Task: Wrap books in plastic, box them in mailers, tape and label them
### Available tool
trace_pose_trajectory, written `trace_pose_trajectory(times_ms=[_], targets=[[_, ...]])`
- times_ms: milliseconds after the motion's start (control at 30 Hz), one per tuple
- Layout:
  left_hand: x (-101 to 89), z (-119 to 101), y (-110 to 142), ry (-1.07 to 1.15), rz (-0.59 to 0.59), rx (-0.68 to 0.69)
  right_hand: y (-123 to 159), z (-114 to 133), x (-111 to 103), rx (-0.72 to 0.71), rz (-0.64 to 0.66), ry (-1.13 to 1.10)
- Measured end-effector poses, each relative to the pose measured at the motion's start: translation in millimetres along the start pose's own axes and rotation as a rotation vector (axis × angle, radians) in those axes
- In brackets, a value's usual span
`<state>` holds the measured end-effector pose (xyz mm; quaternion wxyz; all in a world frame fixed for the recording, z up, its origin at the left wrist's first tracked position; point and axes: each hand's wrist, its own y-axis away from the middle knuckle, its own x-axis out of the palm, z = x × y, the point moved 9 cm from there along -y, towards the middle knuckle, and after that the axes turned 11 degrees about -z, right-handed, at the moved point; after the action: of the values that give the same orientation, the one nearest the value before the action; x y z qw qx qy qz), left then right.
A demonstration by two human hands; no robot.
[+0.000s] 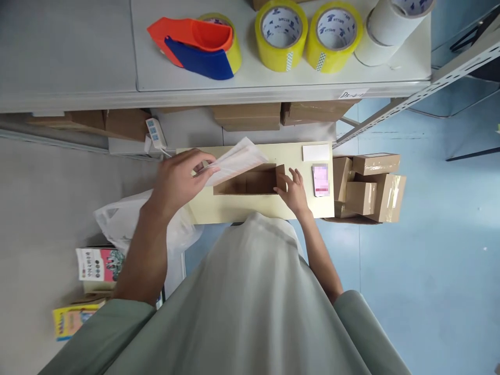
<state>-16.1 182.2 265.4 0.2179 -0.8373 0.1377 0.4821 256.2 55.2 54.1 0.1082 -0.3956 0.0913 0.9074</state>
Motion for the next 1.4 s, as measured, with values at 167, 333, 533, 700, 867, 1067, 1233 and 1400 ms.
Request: trace_pose_trajectory(times_ms=[167,333,533,700,867,1067,1233,1400], targets=[[46.0,-18.6,-3.8,-0.002,0.156,0.047,-1.7,-2.8,5.2,0.024,0.025,-0.049],[85.4,-15.9,4.1,0.011,0.26,0.048,-2.9,-2.4,5.9,0.029,0.064,-0.073],[125.6,-5.4,18.4,0.036,0.361,0.017,-4.5,-5.6,4.7,0.022,0.069,-0.075],[149.6,5.5,30.5,0.061,0.41,-0.015,-5.7,-7.7,3.3,0.016,0.074,-0.062],[170.1,14.6,41.4,0.149,0.432,-0.06,-5.8,-8.6,2.6,0.017,0.072,-0.045],[168.7,27.2,54.4,0.139,0.342,-0.112,-0.6,0.0,-6.6,0.005,0.06,-0.035],[123.1,49.9,81.0,0.049,0.084,-0.243,10.0,9.0,-29.2,0.023,-0.02,-0.085],[93.0,103.2,116.3,0.092,-0.158,-0.58,19.9,-4.5,-47.2,0.186,-0.125,-0.167]])
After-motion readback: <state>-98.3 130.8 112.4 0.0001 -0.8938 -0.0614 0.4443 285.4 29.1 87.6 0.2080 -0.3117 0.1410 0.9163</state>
